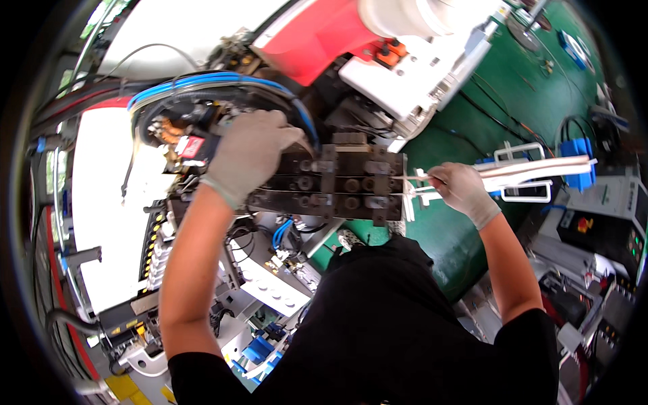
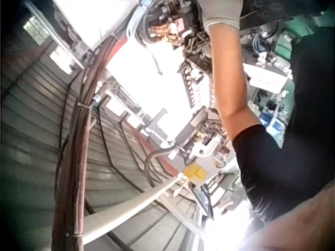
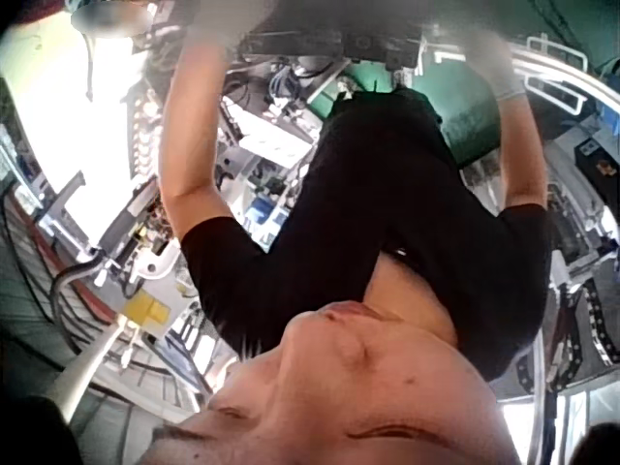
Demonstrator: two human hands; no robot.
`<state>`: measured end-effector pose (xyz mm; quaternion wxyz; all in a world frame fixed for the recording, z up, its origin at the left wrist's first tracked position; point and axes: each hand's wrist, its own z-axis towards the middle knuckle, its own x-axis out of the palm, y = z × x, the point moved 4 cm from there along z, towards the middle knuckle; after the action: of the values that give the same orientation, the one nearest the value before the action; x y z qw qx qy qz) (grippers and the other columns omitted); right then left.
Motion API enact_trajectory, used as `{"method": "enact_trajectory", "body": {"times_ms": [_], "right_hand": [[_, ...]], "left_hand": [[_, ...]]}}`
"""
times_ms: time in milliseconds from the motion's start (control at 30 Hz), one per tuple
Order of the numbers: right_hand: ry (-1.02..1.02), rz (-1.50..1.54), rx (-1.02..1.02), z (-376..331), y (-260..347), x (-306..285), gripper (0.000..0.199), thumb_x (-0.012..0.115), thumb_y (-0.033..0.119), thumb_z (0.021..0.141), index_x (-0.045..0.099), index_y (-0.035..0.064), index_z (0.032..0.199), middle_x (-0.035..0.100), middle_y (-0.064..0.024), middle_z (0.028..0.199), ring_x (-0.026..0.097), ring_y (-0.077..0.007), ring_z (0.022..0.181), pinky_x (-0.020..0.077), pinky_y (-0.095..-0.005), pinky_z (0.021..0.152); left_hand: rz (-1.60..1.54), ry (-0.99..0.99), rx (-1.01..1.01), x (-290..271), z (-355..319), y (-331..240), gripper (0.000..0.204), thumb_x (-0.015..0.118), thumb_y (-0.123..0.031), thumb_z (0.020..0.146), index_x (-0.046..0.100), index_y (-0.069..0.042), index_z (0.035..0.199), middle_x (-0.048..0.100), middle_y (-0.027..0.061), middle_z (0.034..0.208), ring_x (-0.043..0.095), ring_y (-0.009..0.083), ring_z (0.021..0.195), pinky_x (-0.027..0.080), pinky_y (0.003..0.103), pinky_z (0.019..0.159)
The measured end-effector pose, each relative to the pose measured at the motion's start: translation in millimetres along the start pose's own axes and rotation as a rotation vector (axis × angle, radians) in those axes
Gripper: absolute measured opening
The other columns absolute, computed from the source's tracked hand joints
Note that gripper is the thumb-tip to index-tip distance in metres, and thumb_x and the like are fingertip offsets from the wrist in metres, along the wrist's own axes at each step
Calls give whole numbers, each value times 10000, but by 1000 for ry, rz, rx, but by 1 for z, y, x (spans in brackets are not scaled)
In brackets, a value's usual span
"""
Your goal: The person handles circular metal rings and long wooden strips in a workshop. They place the rings on the floor, then feed the wooden strips into a machine, adjusting components and moving between workstations.
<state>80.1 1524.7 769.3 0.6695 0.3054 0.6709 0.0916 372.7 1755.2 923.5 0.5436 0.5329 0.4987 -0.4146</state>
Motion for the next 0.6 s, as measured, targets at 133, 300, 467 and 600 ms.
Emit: {"method": "enact_trajectory", "body": {"times_ms": [133,300,467,600], "right_hand": [[4,-52,-44,-3,-5,14,176,658,160,947,767,73,1054,712,-177,951,695,-416,921,556,-492,808],[-5,256,3,-4,-42,34,223,619,122,904,753,-2,1032,724,-213,939,704,-427,880,565,-477,800],[-96,50,-132,3,-31,27,153,651,53,867,753,25,976,692,-203,872,675,-434,810,544,-486,741],[-88,42,-169,10,-18,27,136,678,48,858,758,33,967,694,-196,871,678,-425,804,533,-496,713]], "left_hand": [[-32,16,-24,20,-12,-2,165,660,-157,899,813,-166,959,721,90,933,753,303,976,605,477,790],[4,233,-164,27,-15,-13,217,671,-279,944,858,-197,1016,752,64,1084,723,283,1108,552,433,847],[-45,172,-227,33,-27,-19,194,676,-242,939,855,-199,1001,745,67,1073,721,274,1079,547,424,845],[-60,162,-252,33,-35,-20,182,682,-233,941,853,-206,997,744,72,1068,721,272,1076,556,419,831]]}}
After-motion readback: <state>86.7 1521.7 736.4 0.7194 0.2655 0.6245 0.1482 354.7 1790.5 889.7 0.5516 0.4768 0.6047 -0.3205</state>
